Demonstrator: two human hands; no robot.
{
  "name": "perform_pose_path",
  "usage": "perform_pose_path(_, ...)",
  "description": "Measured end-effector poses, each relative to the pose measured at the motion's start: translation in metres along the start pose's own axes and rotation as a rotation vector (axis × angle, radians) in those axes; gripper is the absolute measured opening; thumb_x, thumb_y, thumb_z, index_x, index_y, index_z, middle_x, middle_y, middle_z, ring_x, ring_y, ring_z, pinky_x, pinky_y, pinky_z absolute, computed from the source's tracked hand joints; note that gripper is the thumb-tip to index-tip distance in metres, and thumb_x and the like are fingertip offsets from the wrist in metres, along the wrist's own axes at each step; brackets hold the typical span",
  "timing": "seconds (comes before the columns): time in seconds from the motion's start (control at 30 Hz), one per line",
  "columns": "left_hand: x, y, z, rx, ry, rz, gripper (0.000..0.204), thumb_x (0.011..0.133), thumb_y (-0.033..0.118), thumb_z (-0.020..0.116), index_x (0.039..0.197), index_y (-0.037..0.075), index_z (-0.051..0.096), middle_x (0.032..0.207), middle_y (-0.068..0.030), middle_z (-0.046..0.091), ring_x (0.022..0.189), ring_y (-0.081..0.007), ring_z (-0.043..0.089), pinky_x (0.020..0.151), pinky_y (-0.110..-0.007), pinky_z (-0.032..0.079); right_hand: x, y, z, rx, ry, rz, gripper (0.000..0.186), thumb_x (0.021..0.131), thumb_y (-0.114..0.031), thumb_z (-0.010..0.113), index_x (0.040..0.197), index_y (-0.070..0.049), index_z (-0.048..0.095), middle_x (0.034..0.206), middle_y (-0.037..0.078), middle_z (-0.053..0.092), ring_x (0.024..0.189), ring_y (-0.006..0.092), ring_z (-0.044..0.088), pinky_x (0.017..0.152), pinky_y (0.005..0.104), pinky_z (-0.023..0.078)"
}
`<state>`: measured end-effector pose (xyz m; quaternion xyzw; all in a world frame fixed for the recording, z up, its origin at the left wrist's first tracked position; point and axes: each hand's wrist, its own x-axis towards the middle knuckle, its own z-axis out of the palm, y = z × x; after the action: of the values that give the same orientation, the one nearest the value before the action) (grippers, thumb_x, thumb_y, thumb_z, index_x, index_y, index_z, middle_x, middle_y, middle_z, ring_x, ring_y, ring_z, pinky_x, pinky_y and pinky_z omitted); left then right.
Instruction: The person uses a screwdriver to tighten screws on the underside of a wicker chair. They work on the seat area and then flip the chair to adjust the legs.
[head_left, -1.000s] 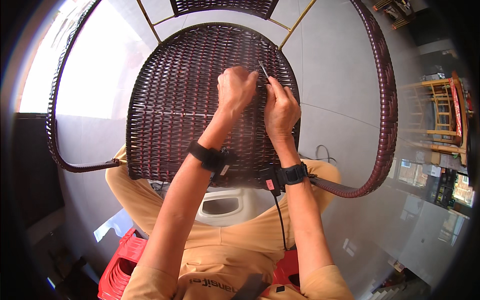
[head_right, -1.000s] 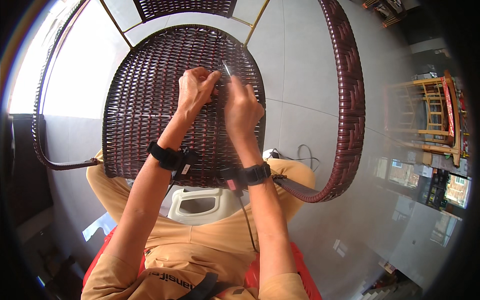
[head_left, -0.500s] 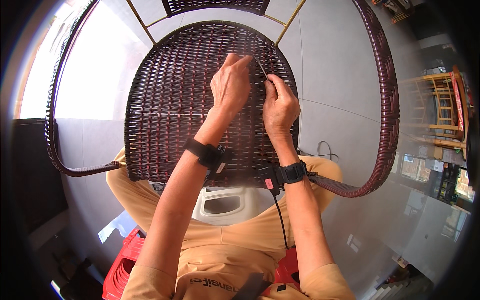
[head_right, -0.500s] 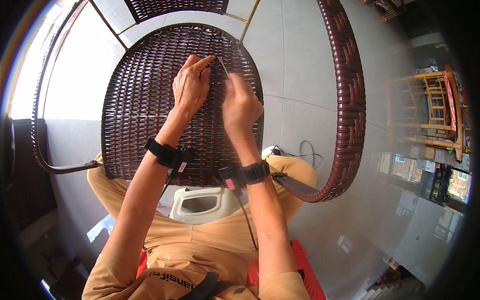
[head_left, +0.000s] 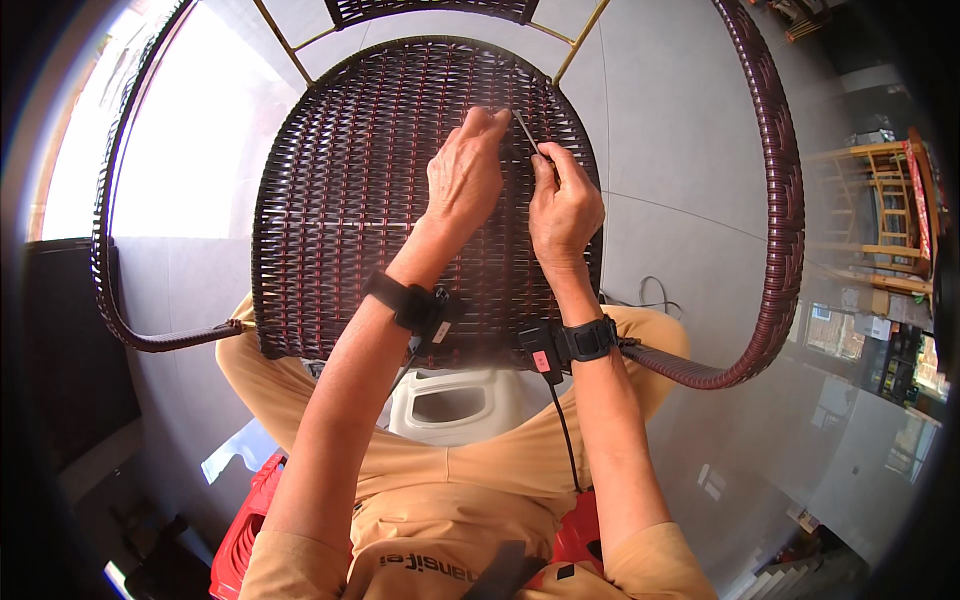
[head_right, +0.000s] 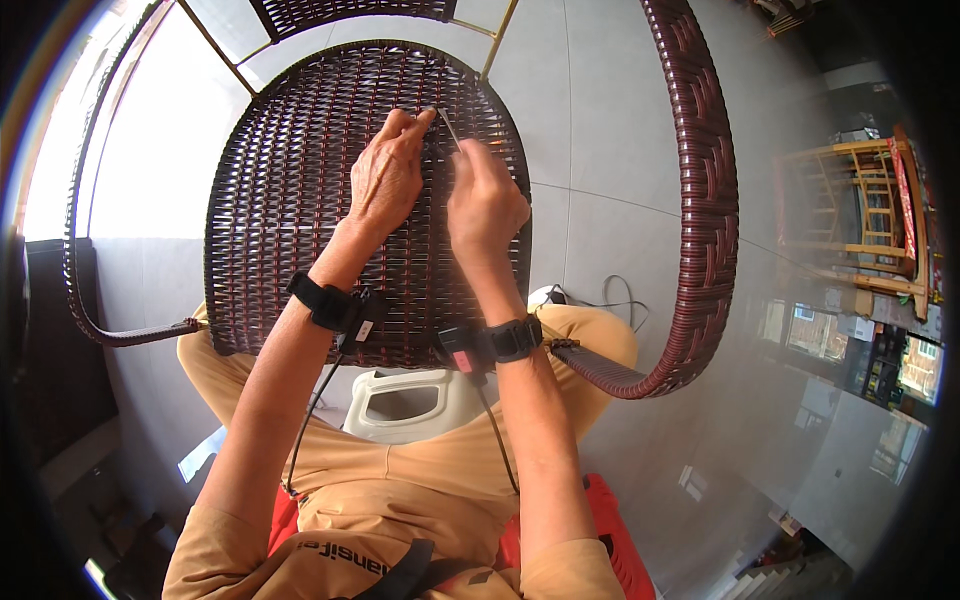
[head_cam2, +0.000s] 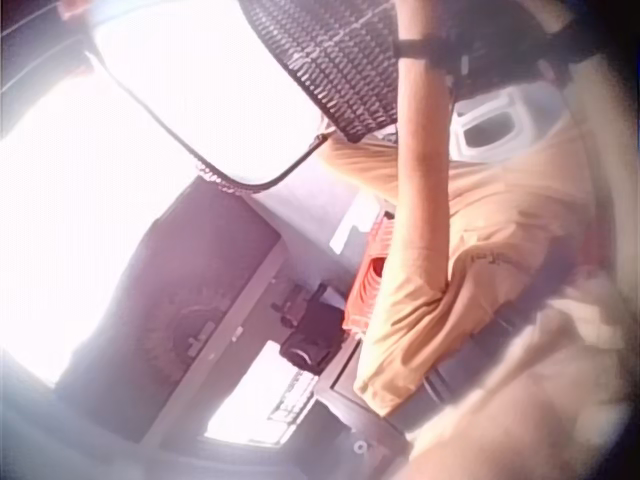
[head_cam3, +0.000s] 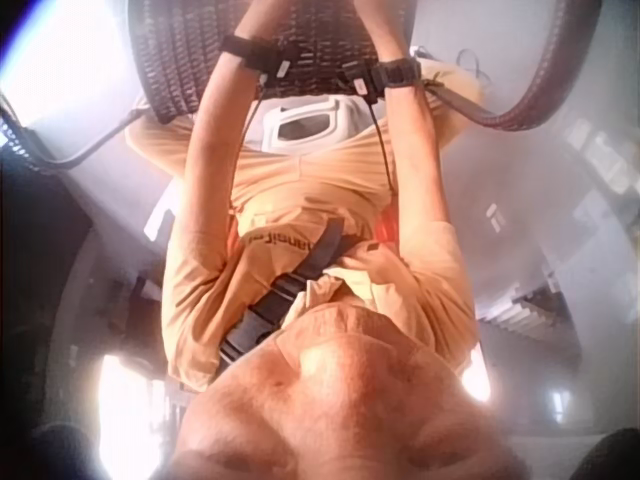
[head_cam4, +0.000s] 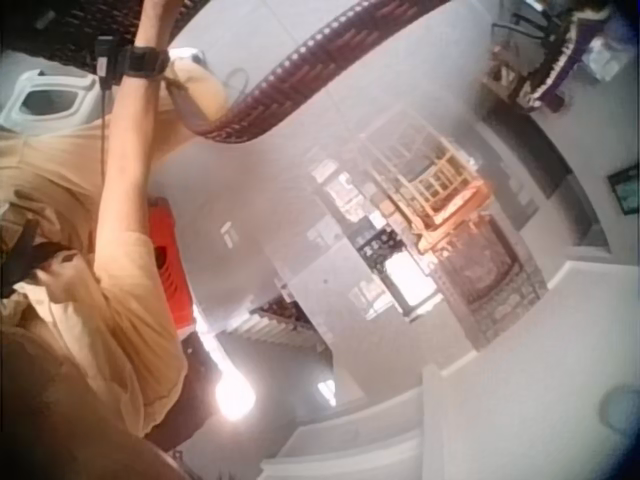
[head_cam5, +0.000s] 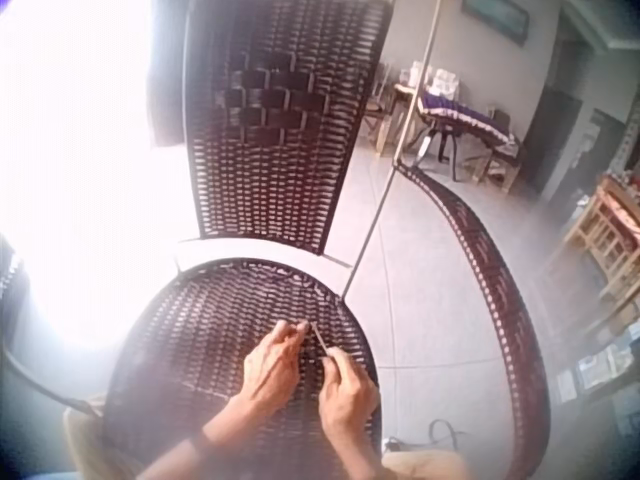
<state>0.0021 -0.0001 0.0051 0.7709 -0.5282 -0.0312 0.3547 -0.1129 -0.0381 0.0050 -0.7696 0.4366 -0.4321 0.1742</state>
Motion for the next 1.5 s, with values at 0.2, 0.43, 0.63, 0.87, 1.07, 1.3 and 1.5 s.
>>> perform_pose_path(0.2, -0.002, 0.002, 0.001, 0.065, -0.040, 0.031, 0.045, 0.077, -0.001, 0.051, 0.121, 0.008, 0.051, 0.100, -0.0099, 0.052, 0.087, -0.0325, 0.057, 0.071, -0.043, 0.050, 0.000, 0.000, 0.002, 0.001, 0.019, -0.002, 0.014, 0.082, -0.009, 0.067, 0.095, -0.006, 0.066, 0.082, 0.012, 0.068, 0.071, 0.0285, 0.066, 0.060, 0.0339, 0.049)
perform_pose_path(0.43, 0.003, 0.010, -0.003, 0.161, -0.119, -0.017, 0.041, 0.082, 0.002, 0.048, 0.122, 0.010, 0.049, 0.100, -0.0093, 0.051, 0.086, -0.0322, 0.058, 0.069, -0.043, 0.050, 0.000, 0.003, 0.003, 0.007, 0.034, -0.020, 0.014, 0.081, -0.010, 0.068, 0.094, -0.006, 0.066, 0.082, 0.012, 0.068, 0.069, 0.0287, 0.066, 0.059, 0.0339, 0.049)
perform_pose_path(0.63, -0.006, 0.007, -0.004, 0.107, -0.047, 0.029, 0.040, 0.086, 0.006, 0.048, 0.126, 0.012, 0.049, 0.101, -0.0090, 0.050, 0.087, -0.0297, 0.055, 0.073, -0.041, 0.049, 0.000, 0.003, 0.002, 0.002, 0.033, -0.044, 0.009, 0.084, -0.009, 0.062, 0.093, -0.005, 0.064, 0.083, 0.011, 0.068, 0.070, 0.0302, 0.065, 0.060, 0.0368, 0.050)
perform_pose_path(0.87, -0.007, 0.008, -0.003, 0.124, -0.066, 0.025, 0.038, 0.088, 0.008, 0.050, 0.126, 0.011, 0.052, 0.105, -0.0094, 0.050, 0.088, -0.0285, 0.055, 0.075, -0.039, 0.047, -0.001, 0.004, 0.002, -0.001, 0.024, -0.030, 0.009, 0.085, -0.011, 0.062, 0.091, -0.005, 0.064, 0.083, 0.011, 0.067, 0.069, 0.0307, 0.065, 0.060, 0.0373, 0.050)
perform_pose_path(1.07, -0.007, 0.003, -0.004, -0.050, 0.060, -0.120, 0.029, 0.086, 0.013, 0.060, 0.114, 0.006, 0.061, 0.096, -0.0119, 0.057, 0.082, -0.0251, 0.060, 0.071, -0.036, 0.049, 0.000, 0.006, 0.000, -0.047, -0.016, 0.008, 0.010, 0.085, -0.015, 0.061, 0.089, -0.006, 0.064, 0.082, 0.011, 0.067, 0.068, 0.0317, 0.064, 0.059, 0.0386, 0.050)
perform_pose_path(1.3, -0.003, 0.010, -0.011, -0.241, 0.018, -0.421, 0.028, 0.086, 0.023, 0.063, 0.090, -0.005, 0.068, 0.062, -0.0118, 0.065, 0.053, -0.0164, 0.062, 0.054, -0.030, 0.050, 0.000, 0.004, 0.001, -0.017, -0.004, 0.005, 0.011, 0.087, -0.016, 0.058, 0.087, -0.007, 0.064, 0.080, 0.010, 0.067, 0.067, 0.0314, 0.064, 0.059, 0.0389, 0.049)
perform_pose_path(1.5, -0.003, 0.003, -0.006, -0.463, -0.083, -0.607, 0.029, 0.089, 0.021, 0.059, 0.091, -0.008, 0.064, 0.067, -0.0104, 0.066, 0.052, -0.0128, 0.062, 0.047, -0.022, 0.051, -0.001, 0.002, 0.001, 0.001, -0.012, 0.021, 0.012, 0.087, -0.017, 0.057, 0.087, -0.007, 0.064, 0.079, 0.010, 0.067, 0.067, 0.0312, 0.064, 0.059, 0.0391, 0.049)
